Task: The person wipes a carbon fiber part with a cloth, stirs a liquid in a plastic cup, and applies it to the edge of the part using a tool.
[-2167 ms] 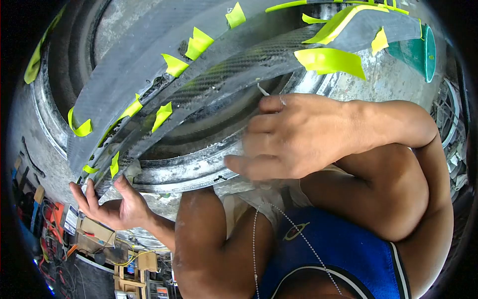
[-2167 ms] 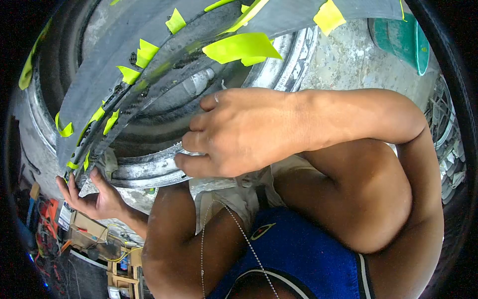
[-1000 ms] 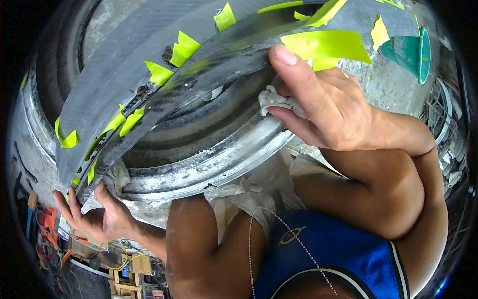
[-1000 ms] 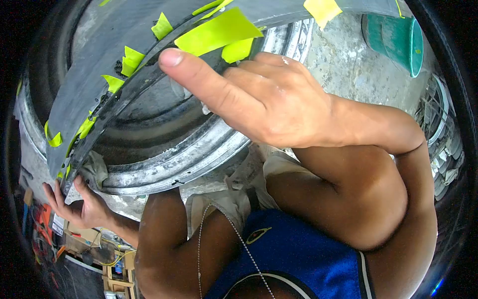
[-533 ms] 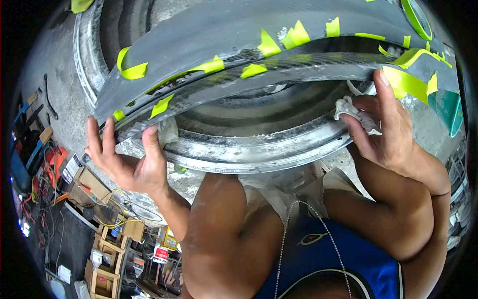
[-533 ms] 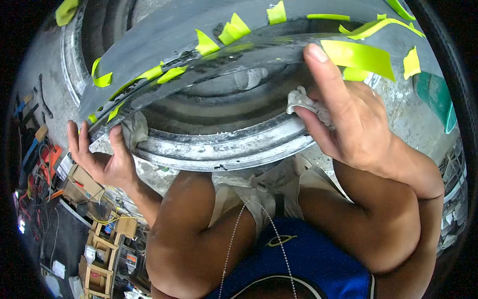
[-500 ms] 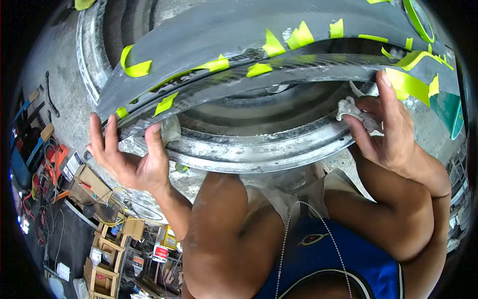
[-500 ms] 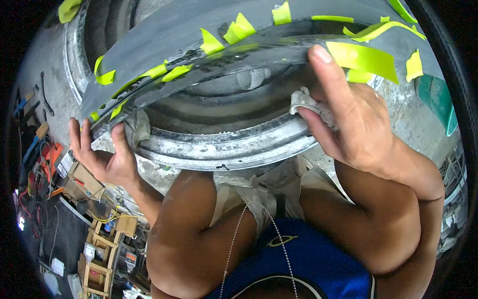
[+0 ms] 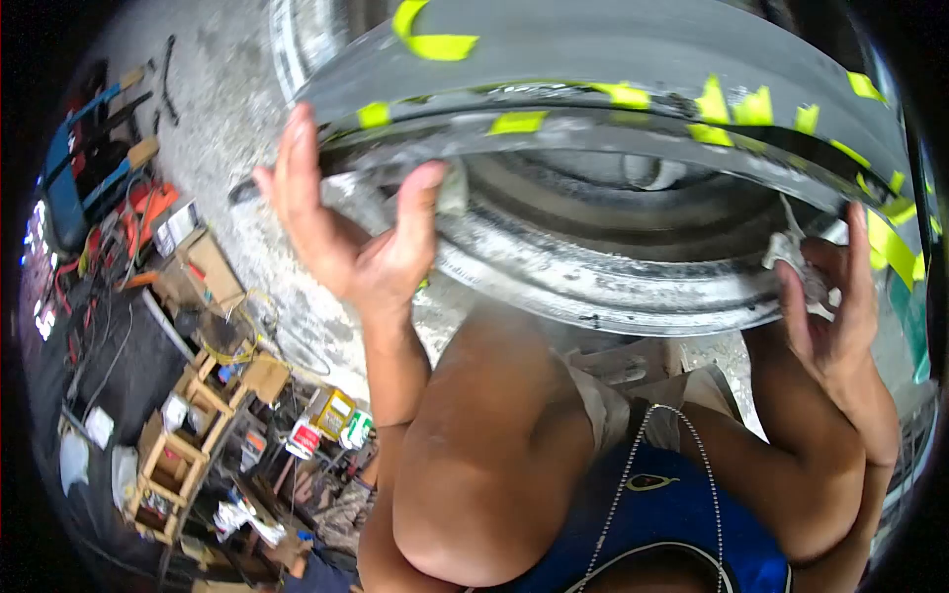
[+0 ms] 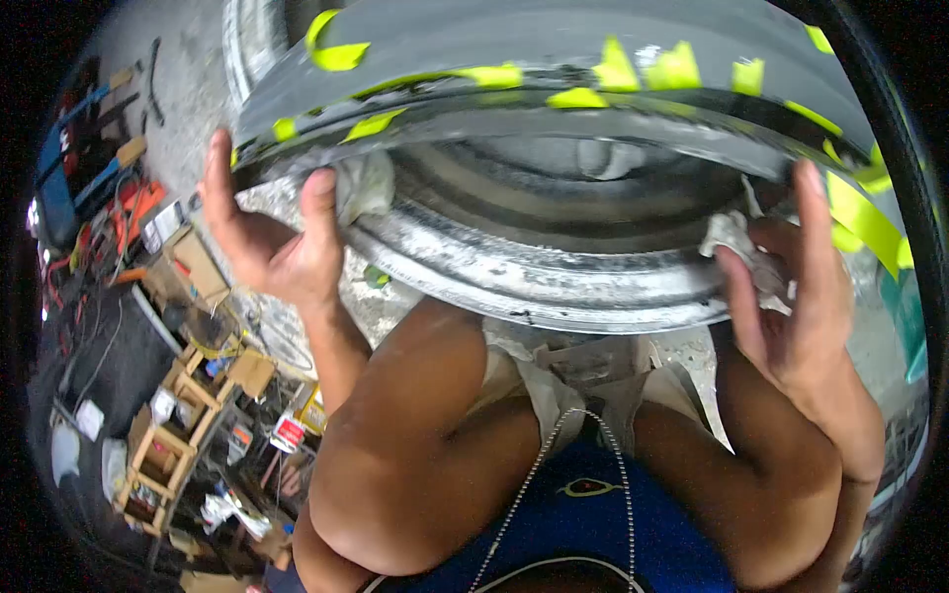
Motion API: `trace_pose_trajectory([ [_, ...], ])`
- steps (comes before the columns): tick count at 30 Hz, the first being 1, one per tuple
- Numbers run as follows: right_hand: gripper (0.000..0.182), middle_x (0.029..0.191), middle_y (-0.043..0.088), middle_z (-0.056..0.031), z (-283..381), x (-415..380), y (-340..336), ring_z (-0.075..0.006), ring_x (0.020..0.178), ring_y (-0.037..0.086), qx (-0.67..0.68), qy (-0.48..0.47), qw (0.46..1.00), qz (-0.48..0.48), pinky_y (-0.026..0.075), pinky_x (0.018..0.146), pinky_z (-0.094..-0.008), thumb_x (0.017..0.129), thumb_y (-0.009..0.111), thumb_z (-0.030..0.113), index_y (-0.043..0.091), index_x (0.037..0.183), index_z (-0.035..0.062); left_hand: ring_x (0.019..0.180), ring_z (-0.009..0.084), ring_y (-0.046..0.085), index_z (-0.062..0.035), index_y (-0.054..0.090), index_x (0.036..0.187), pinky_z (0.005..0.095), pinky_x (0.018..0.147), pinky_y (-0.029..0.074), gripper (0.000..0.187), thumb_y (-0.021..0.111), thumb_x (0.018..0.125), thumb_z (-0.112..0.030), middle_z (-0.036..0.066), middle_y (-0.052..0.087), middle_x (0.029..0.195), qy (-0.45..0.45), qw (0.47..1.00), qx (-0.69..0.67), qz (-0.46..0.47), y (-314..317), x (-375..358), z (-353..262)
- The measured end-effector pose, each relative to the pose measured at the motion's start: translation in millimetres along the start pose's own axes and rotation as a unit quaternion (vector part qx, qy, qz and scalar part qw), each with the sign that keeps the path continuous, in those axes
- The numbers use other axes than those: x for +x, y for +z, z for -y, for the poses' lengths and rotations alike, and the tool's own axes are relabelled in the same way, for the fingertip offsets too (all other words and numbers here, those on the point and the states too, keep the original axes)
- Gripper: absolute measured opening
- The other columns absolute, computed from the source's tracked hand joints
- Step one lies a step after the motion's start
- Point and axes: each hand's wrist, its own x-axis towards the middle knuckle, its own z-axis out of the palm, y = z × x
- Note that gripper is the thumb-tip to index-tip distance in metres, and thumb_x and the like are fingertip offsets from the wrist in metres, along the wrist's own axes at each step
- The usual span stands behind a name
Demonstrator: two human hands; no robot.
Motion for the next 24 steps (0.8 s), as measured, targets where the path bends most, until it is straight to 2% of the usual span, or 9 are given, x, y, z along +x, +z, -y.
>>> trace_pose_trajectory([
  [1, 0.093, 0.108, 0.072, -0.0246, 0.2, 1.4, 1.9, -0.0246, 0.082, 0.074, -0.010, -0.002, 1.000, -0.001, 0.059, 0.074, -0.0317, 0.086, 0.081, -0.006, 0.026, 0.161, -0.0117, 0.138, 0.0343, 0.057, -0.0012, 0.051, 0.151, 0.0594, 0.127, 0.015, 0.095, 0.097, 0.075, -0.034, 0.019, 0.063, 0.146, -0.012, 0.999, -0.030, -0.022, 3.1, -1.3, -0.2],
  [4, 0.095, 0.104, 0.072, -0.0236, -1.2, -1.4, 2.6, -0.0261, 0.083, 0.074, -0.003, 0.008, 1.000, -0.003, 0.059, 0.073, -0.0322, 0.088, 0.079, -0.006, 0.021, 0.162, -0.0099, 0.138, 0.0341, 0.058, 0.0001, 0.051, 0.150, 0.0582, 0.126, 0.018, 0.094, 0.096, 0.076, -0.034, 0.019, 0.063, 0.146, -0.032, 0.997, -0.051, -0.044, 4.0, -3.5, -2.0],
  [12, 0.093, 0.097, 0.072, -0.0209, -3.6, -3.8, 4.0, -0.0253, 0.085, 0.074, 0.006, 0.026, 1.000, 0.015, 0.058, 0.074, -0.0309, 0.090, 0.078, -0.005, 0.021, 0.163, -0.0076, 0.136, 0.0337, 0.058, 0.0013, 0.054, 0.147, 0.0575, 0.126, 0.019, 0.084, 0.093, 0.080, -0.031, 0.021, 0.062, 0.146, -0.015, 0.998, -0.046, -0.046, -3.5, -7.6, 3.2],
  [14, 0.093, 0.096, 0.073, -0.0198, -3.6, -2.8, 4.9, -0.0248, 0.086, 0.075, 0.007, 0.026, 1.000, 0.008, 0.058, 0.074, -0.0301, 0.090, 0.078, -0.004, 0.021, 0.163, -0.0077, 0.135, 0.0335, 0.059, 0.0024, 0.058, 0.143, 0.0561, 0.126, 0.023, 0.073, 0.090, 0.084, -0.025, 0.022, 0.063, 0.144, -0.023, 0.996, -0.050, -0.068, -3.1, -10.0, 1.8],
  [15, 0.093, 0.096, 0.073, -0.0198, -3.2, -1.9, 5.1, -0.0248, 0.086, 0.075, 0.006, 0.025, 1.000, 0.009, 0.058, 0.074, -0.0301, 0.090, 0.078, -0.004, 0.021, 0.163, -0.0077, 0.135, 0.0335, 0.059, 0.0024, 0.058, 0.143, 0.0561, 0.126, 0.023, 0.073, 0.090, 0.084, -0.025, 0.022, 0.063, 0.144, -0.023, 0.996, -0.050, -0.069, -4.0, -11.3, 2.0],
  [17, 0.093, 0.096, 0.072, -0.0195, -2.2, 0.4, 5.5, -0.0236, 0.084, 0.074, -0.020, -0.005, 1.000, 0.002, 0.057, 0.074, -0.0297, 0.090, 0.079, -0.004, 0.022, 0.163, -0.0082, 0.134, 0.0332, 0.059, 0.0032, 0.061, 0.139, 0.0548, 0.125, 0.028, 0.058, 0.084, 0.090, -0.017, 0.022, 0.065, 0.141, -0.034, 0.995, -0.034, -0.086, -6.4, -14.2, 2.2],
  [21, 0.091, 0.096, 0.072, -0.0196, -4.1, -4.1, 7.3, -0.0234, 0.082, 0.073, -0.009, 0.010, 1.000, -0.001, 0.057, 0.074, -0.0301, 0.089, 0.079, -0.005, 0.024, 0.162, -0.0089, 0.129, 0.0319, 0.063, 0.0041, 0.062, 0.136, 0.0535, 0.123, 0.034, 0.045, 0.077, 0.096, -0.008, 0.022, 0.067, 0.137, -0.040, 0.992, -0.031, -0.116, -11.9, -18.6, 3.5],
  [23, 0.087, 0.097, 0.072, -0.0199, -4.4, -4.6, 7.2, -0.0244, 0.082, 0.072, 0.016, -0.039, 0.999, -0.006, 0.057, 0.075, -0.0315, 0.089, 0.078, -0.006, 0.028, 0.160, -0.0090, 0.124, 0.0307, 0.067, 0.0055, 0.062, 0.136, 0.0522, 0.122, 0.036, 0.038, 0.070, 0.099, 0.000, 0.022, 0.066, 0.137, -0.047, 0.988, -0.050, -0.140, -16.5, -22.3, 6.1],
  [24, 0.081, 0.097, 0.073, -0.0195, -2.3, -2.4, 4.5, -0.0265, 0.081, 0.072, 0.028, -0.072, 0.997, 0.009, 0.057, 0.075, -0.0336, 0.088, 0.079, -0.005, 0.036, 0.156, -0.0089, 0.120, 0.0294, 0.069, 0.0067, 0.061, 0.136, 0.0468, 0.114, 0.048, 0.036, 0.066, 0.100, 0.005, 0.023, 0.064, 0.138, -0.052, 0.984, -0.066, -0.156, -16.8, -22.7, 6.8],
])
